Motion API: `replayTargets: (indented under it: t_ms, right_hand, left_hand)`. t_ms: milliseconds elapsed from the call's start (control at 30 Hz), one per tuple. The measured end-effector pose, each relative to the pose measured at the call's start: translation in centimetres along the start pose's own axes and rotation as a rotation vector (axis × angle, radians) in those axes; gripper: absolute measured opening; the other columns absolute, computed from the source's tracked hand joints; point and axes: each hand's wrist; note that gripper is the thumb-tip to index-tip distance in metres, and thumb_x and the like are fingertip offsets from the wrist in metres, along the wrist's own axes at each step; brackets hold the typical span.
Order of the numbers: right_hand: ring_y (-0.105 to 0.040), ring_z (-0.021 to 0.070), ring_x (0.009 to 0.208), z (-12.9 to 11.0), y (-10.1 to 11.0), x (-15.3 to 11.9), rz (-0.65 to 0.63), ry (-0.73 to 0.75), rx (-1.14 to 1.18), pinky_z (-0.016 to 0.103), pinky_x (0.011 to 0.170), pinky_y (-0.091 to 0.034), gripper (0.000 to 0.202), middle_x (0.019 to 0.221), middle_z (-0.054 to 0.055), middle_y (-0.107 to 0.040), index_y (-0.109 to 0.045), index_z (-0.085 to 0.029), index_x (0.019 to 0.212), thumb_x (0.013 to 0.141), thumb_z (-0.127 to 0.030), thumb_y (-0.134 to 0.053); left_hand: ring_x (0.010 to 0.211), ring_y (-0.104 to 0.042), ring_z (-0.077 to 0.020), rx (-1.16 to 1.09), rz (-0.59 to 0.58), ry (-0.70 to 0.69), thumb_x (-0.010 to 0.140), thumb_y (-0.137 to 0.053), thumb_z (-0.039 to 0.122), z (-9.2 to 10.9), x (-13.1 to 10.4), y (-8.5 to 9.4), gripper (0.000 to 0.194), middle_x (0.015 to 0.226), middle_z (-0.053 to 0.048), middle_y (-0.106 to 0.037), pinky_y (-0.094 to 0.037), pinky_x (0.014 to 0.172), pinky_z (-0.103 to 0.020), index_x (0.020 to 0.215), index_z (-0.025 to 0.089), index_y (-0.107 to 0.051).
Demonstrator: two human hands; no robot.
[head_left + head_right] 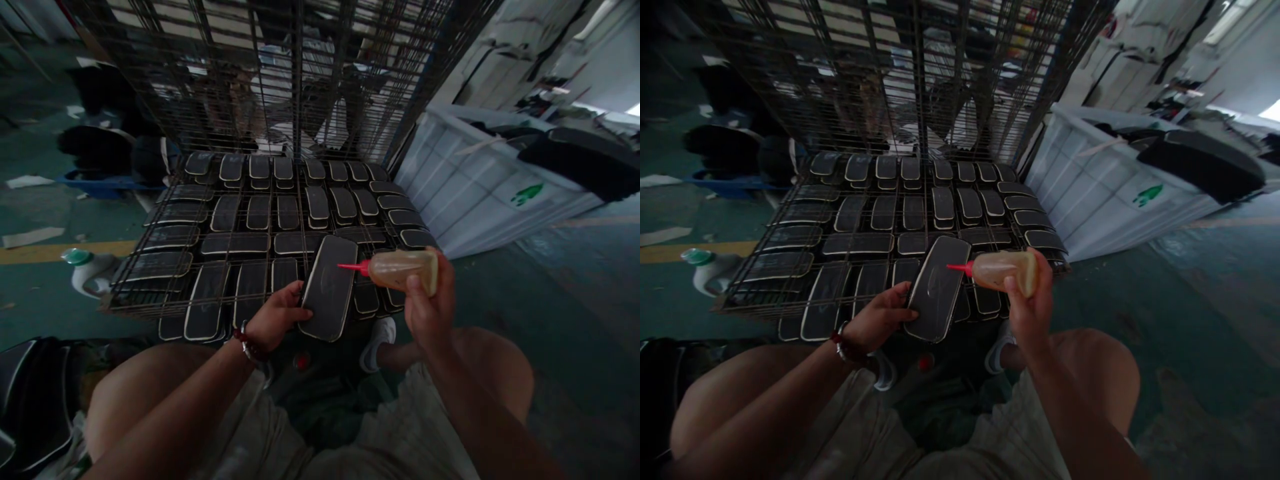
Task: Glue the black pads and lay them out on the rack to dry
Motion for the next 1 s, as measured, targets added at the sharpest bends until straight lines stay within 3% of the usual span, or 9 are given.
replayTargets:
  t_ms: [100,200,267,400,533,667,800,1000]
  right_hand:
    - [-0.056,0.0205,0.107,1.3,-0.4,-0.5,-0.027,-0.18,0.15,0.038,0.091,-0.049,0.046,0.116,0.003,-0.059,-0.056,-0.024,0.117,0.075,-0.033,-0.072]
    - [-0.064,0.0192,0.085,2.4,0.0,0.6,-0.095,-0.638,0.427,0.032,0.066,-0.057,0.028,0.096,0.004,-0.066,-0.062,-0.019,0.101,0.079,-0.036,-0.067]
    - [-0.065,0.02,0.082,2.8,0.7,2.6,-0.105,-0.814,0.599,0.028,0.054,-0.056,0.029,0.096,0.006,-0.067,-0.06,-0.018,0.102,0.082,-0.039,-0.063]
    - [-0.065,0.0214,0.09,3.1,2.8,8.6,0.1,-0.711,0.757,0.024,0.048,-0.053,0.032,0.104,0.007,-0.065,-0.057,-0.019,0.108,0.086,-0.042,-0.055]
    - [-0.065,0.0223,0.089,3.2,4.1,13.7,0.297,-0.653,0.774,0.022,0.044,-0.051,0.029,0.098,0.007,-0.064,-0.058,-0.017,0.105,0.09,-0.039,-0.046]
    - [-0.064,0.0244,0.09,4.5,4.5,16.1,0.391,-0.689,0.772,0.022,0.042,-0.05,0.028,0.1,0.007,-0.063,-0.06,-0.016,0.102,0.09,-0.037,-0.046]
    - [-0.063,0.0248,0.091,6.3,4.8,17.0,0.427,-0.731,0.712,0.025,0.041,-0.051,0.024,0.115,0.009,-0.06,-0.062,-0.018,0.102,0.089,-0.032,-0.046]
    - [-0.064,0.0232,0.09,7.6,5.1,18.9,0.512,-0.689,0.59,0.025,0.041,-0.05,0.016,0.128,0.011,-0.055,-0.069,-0.022,0.087,0.083,-0.031,-0.056]
  left_hand:
    - [0.074,-0.067,-0.0187,0.024,0.028,0.016,0.061,-0.07,0.003,0.1,0.2,0.0,0.043,0.087,-0.005,-0.069,-0.054,0.067,-0.028,0.1,0.017,-0.056]
    - [0.077,-0.067,-0.0189,0.036,0.078,0.015,0.061,-0.069,0.003,0.1,0.5,0.1,0.042,0.089,-0.005,-0.069,-0.054,0.069,-0.029,0.099,0.017,-0.056]
    - [0.081,-0.067,-0.0189,0.039,0.125,0.007,0.061,-0.068,0.002,0.2,0.8,0.2,0.041,0.092,-0.004,-0.069,-0.054,0.071,-0.028,0.097,0.018,-0.057]
    - [0.084,-0.067,-0.019,0.049,0.293,-0.075,0.061,-0.066,0.003,1.1,1.5,1.2,0.043,0.094,-0.004,-0.069,-0.054,0.07,-0.027,0.1,0.019,-0.058]
    - [0.081,-0.067,-0.0184,0.084,0.467,-0.163,0.06,-0.063,0.002,3.8,3.9,2.9,0.043,0.089,-0.003,-0.069,-0.054,0.07,-0.027,0.099,0.018,-0.058]
    - [0.073,-0.066,-0.0173,0.121,0.526,-0.2,0.057,-0.058,-0.001,7.4,9.4,5.1,0.037,0.079,-0.003,-0.068,-0.054,0.066,-0.027,0.09,0.016,-0.058]
    - [0.063,-0.063,-0.0154,0.189,0.62,-0.196,0.054,-0.057,-0.003,10.4,17.6,8.1,0.036,0.069,0.0,-0.064,-0.052,0.061,-0.026,0.084,0.017,-0.055]
    - [0.058,-0.057,-0.0117,0.307,0.721,-0.19,0.054,-0.061,-0.003,12.8,28.6,13.4,0.037,0.061,0.004,-0.057,-0.047,0.061,-0.022,0.085,0.016,-0.053]
Point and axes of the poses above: each hand's wrist, its own x-axis towards the middle knuckle, its own y-axis out of the back of the hand, z = x × y
